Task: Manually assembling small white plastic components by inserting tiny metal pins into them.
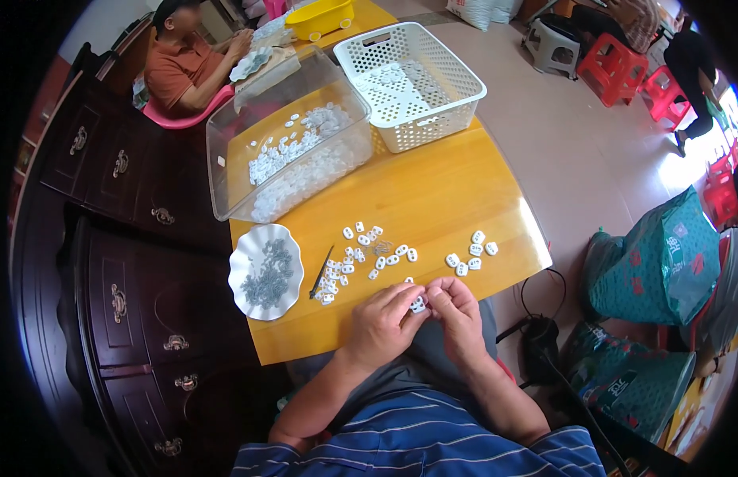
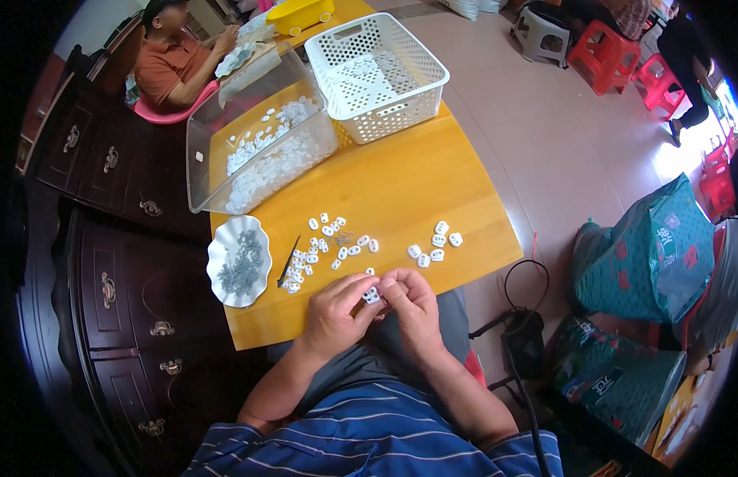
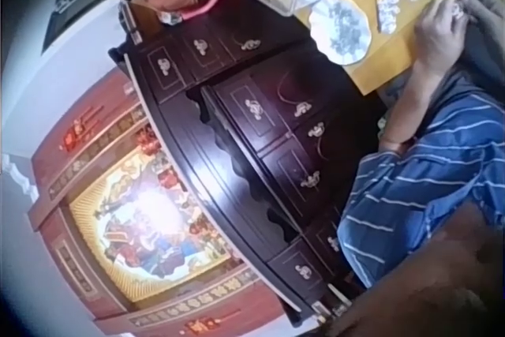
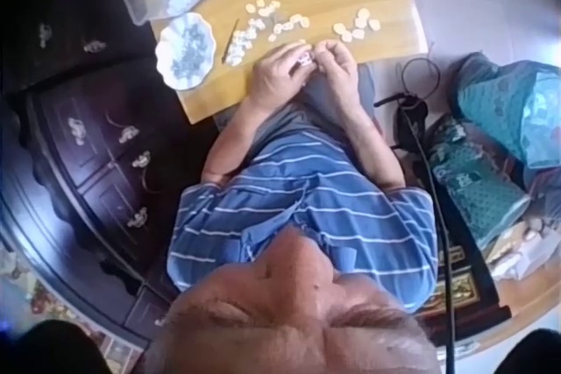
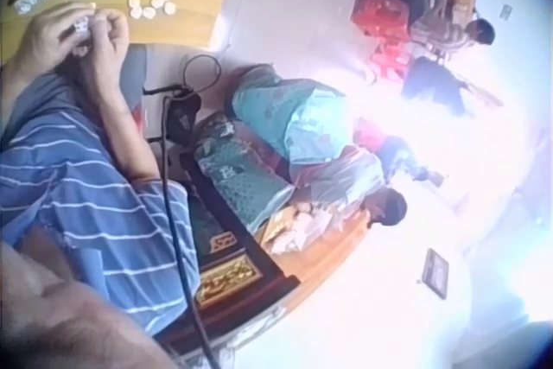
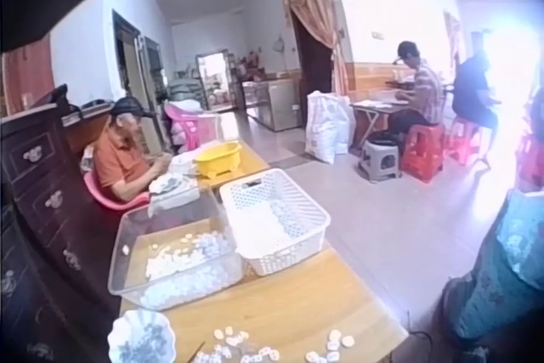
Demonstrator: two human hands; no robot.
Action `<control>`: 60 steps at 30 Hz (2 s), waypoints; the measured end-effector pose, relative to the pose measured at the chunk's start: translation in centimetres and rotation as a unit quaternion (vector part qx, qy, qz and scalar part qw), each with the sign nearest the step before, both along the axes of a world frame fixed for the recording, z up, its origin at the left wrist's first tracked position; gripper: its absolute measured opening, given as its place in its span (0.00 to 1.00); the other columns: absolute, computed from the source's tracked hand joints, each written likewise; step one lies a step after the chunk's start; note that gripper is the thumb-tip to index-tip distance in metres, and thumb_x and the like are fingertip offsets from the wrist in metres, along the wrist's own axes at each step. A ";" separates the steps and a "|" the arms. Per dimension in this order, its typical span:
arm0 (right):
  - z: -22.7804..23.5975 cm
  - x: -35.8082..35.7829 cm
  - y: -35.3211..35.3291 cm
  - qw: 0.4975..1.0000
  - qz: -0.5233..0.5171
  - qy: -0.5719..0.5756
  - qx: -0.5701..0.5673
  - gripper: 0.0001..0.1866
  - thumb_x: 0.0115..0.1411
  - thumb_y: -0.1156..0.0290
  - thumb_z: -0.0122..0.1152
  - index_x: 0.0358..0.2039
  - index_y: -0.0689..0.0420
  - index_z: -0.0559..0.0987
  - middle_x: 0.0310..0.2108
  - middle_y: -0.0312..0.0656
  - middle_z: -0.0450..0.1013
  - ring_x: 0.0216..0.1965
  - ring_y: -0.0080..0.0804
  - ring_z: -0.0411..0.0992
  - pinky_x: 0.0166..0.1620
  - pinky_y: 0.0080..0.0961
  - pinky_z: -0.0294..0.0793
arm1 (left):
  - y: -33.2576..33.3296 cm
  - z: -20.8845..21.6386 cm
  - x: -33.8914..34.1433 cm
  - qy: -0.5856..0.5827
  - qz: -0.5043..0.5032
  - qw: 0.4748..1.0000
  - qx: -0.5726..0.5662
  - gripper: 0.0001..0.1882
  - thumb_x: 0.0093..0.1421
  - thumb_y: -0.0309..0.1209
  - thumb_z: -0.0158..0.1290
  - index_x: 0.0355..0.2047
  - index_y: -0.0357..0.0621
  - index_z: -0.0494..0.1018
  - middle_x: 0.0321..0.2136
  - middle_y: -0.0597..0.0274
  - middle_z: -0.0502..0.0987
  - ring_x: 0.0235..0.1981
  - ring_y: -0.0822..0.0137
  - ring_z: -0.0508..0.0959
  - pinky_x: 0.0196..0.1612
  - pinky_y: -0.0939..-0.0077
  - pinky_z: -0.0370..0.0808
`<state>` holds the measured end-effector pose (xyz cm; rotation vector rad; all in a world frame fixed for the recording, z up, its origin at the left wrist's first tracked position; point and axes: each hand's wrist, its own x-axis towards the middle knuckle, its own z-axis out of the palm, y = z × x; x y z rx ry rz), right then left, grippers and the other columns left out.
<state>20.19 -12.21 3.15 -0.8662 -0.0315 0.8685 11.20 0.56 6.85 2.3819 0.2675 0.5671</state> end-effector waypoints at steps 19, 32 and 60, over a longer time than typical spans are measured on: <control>-0.9 -0.2 0.1 0.999 -0.012 -0.042 0.016 0.04 0.69 0.76 0.63 0.41 0.60 0.76 0.33 0.35 0.78 0.33 0.17 0.76 0.36 0.15 0.77 | 0.3 0.1 0.2 0.013 -0.026 1.000 0.008 0.16 0.57 0.26 0.66 0.46 0.36 0.79 0.43 0.45 0.84 0.42 0.48 0.85 0.46 0.62 0.83; -0.4 -0.8 0.2 0.997 -0.042 -0.061 -0.003 0.05 0.68 0.77 0.65 0.40 0.60 0.76 0.32 0.33 0.78 0.31 0.15 0.75 0.32 0.13 0.76 | 0.4 -0.3 0.2 -0.004 -0.043 0.999 0.027 0.16 0.56 0.21 0.62 0.46 0.34 0.79 0.42 0.45 0.83 0.42 0.48 0.85 0.46 0.61 0.83; -0.2 4.5 -2.0 0.924 -0.156 -0.306 -0.165 0.04 0.66 0.80 0.64 0.38 0.60 0.77 0.32 0.34 0.79 0.35 0.17 0.77 0.43 0.16 0.77 | 3.7 -1.5 -1.7 -0.031 0.055 0.998 0.031 0.09 0.57 0.21 0.64 0.40 0.39 0.81 0.34 0.55 0.82 0.31 0.56 0.83 0.33 0.68 0.80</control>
